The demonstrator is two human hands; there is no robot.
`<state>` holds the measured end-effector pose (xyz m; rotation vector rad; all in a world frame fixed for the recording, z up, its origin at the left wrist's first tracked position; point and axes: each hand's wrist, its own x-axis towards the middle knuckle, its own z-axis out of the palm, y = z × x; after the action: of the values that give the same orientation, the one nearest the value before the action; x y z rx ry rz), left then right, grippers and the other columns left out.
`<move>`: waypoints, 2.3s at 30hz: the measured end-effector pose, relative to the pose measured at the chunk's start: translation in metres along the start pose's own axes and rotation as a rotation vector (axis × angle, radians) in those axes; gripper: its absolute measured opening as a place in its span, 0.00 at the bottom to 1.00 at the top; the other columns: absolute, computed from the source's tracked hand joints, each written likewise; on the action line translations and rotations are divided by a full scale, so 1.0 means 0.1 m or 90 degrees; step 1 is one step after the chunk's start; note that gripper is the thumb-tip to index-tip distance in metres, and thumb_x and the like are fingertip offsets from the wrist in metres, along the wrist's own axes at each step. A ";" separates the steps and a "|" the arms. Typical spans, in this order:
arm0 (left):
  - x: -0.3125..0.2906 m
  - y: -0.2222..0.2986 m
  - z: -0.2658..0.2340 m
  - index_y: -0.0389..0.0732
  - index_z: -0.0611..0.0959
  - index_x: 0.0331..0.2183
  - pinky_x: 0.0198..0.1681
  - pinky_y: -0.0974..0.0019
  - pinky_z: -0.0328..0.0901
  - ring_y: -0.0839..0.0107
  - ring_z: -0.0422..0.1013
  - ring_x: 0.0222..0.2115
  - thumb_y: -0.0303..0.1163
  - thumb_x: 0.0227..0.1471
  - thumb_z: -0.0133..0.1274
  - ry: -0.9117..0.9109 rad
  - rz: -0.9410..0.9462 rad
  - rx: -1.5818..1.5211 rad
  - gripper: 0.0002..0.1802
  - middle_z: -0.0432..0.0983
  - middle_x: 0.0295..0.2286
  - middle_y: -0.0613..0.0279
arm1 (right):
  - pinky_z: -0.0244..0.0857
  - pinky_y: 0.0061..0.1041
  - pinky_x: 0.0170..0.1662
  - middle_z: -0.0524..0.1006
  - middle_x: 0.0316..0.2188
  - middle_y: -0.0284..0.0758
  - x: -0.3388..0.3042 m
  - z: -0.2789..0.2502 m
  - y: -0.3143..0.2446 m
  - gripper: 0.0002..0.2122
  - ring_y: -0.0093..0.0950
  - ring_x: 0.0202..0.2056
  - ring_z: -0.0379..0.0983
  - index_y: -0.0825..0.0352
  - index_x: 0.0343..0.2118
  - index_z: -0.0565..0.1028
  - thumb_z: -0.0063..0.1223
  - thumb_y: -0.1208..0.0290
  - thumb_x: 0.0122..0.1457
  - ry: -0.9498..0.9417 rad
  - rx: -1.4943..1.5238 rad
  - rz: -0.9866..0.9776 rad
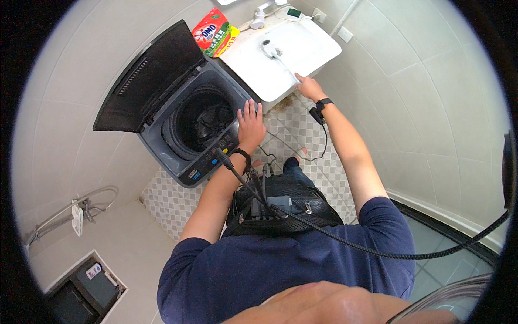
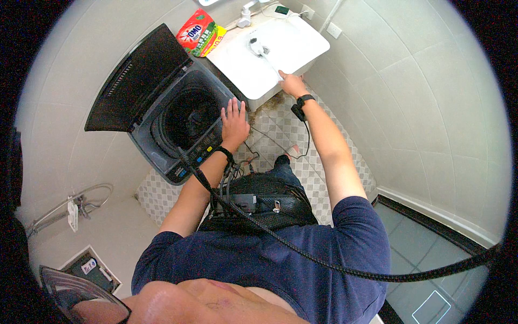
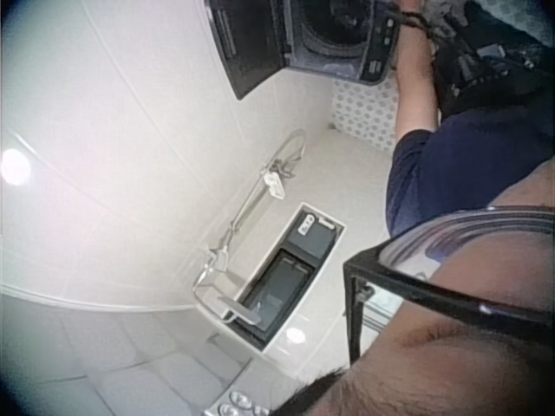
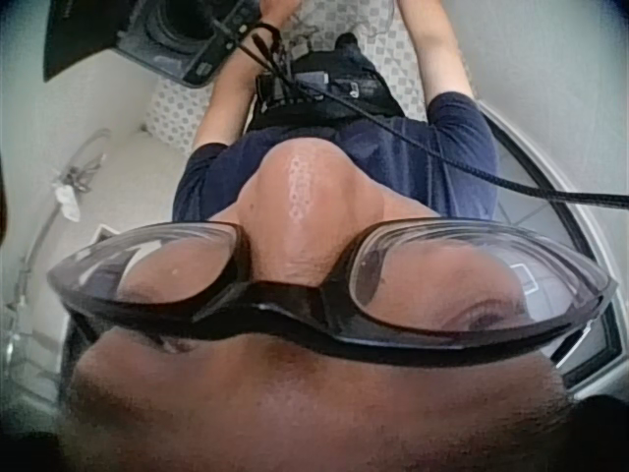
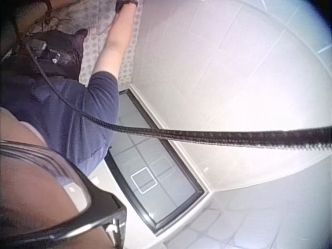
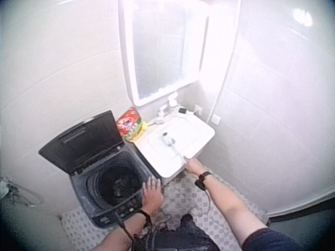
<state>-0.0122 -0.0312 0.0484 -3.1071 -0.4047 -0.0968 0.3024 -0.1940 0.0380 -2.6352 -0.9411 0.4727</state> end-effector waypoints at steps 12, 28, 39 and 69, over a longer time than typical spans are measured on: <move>-0.01 -0.02 -0.01 0.40 0.62 0.77 0.77 0.33 0.47 0.44 0.48 0.77 0.42 0.62 0.61 0.006 0.002 -0.032 0.48 0.50 0.77 0.40 | 0.77 0.48 0.54 0.87 0.51 0.44 -0.57 -1.19 0.44 0.24 0.49 0.50 0.84 0.42 0.69 0.78 0.57 0.59 0.69 -0.112 -0.053 0.037; 0.00 0.00 0.02 0.40 0.64 0.76 0.76 0.33 0.49 0.45 0.51 0.76 0.43 0.61 0.60 0.026 0.004 0.005 0.48 0.53 0.76 0.39 | 0.79 0.54 0.50 0.87 0.46 0.52 -0.13 -0.32 0.05 0.29 0.54 0.49 0.84 0.55 0.74 0.70 0.55 0.61 0.71 0.044 -0.086 0.075; 0.01 0.00 0.04 0.40 0.64 0.76 0.77 0.34 0.46 0.45 0.49 0.77 0.43 0.59 0.61 0.040 0.000 -0.025 0.49 0.52 0.76 0.40 | 0.74 0.42 0.58 0.85 0.51 0.53 -0.45 -0.12 0.42 0.27 0.49 0.49 0.84 0.52 0.71 0.75 0.62 0.58 0.70 0.022 0.163 -0.092; 0.43 0.16 -0.10 0.38 0.80 0.62 0.75 0.34 0.49 0.41 0.62 0.69 0.34 0.62 0.59 0.123 -0.038 -0.200 0.28 0.70 0.65 0.43 | 0.77 0.50 0.39 0.88 0.38 0.46 -0.96 -0.42 1.66 0.28 0.52 0.37 0.84 0.39 0.74 0.70 0.58 0.53 0.72 0.213 0.201 0.155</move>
<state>0.0331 -0.0358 0.0614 -3.3445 -0.5226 -0.5035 0.3412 -0.3865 0.0313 -2.4399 -0.4077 0.2005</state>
